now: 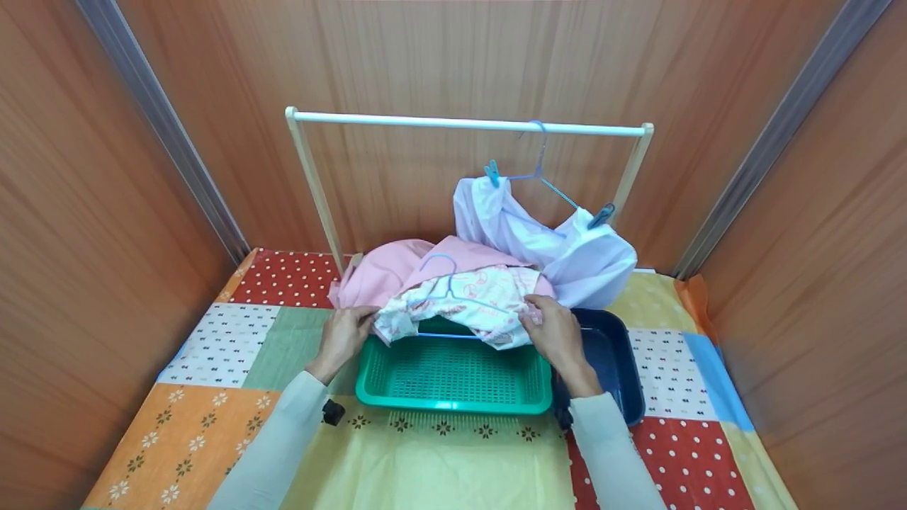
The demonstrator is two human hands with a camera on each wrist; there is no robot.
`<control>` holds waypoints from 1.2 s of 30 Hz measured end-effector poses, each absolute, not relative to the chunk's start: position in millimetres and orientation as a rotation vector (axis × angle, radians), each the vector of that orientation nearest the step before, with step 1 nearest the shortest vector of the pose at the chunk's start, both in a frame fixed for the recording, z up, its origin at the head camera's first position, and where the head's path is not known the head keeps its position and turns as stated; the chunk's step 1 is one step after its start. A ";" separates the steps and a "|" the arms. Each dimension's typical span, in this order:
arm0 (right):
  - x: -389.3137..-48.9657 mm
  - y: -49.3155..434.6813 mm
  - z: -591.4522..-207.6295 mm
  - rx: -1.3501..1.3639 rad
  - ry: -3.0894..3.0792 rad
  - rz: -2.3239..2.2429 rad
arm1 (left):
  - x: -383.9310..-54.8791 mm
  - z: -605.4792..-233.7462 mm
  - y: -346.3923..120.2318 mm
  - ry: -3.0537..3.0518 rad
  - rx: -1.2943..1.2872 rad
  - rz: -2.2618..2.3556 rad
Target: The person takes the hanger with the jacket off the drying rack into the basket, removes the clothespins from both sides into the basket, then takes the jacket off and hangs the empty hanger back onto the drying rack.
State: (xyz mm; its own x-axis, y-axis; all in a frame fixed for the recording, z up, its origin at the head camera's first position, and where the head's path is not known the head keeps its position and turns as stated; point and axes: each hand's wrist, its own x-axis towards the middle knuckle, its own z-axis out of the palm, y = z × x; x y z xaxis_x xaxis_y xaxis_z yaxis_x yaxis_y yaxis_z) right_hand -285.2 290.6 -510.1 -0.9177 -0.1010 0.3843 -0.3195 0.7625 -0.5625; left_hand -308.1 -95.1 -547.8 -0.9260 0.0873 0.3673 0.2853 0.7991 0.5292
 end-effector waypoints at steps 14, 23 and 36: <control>-305.4 270.5 -514.5 0.406 -2.718 0.829 | -308.3 -549.0 -95.1 -2.653 -0.289 -0.826; -310.1 269.2 -521.5 0.388 -2.755 0.846 | -308.9 -548.6 -94.6 -2.667 -0.283 -0.833; -306.2 275.8 -528.3 0.403 -2.742 0.821 | -308.0 -548.5 -94.5 -2.637 -0.286 -0.863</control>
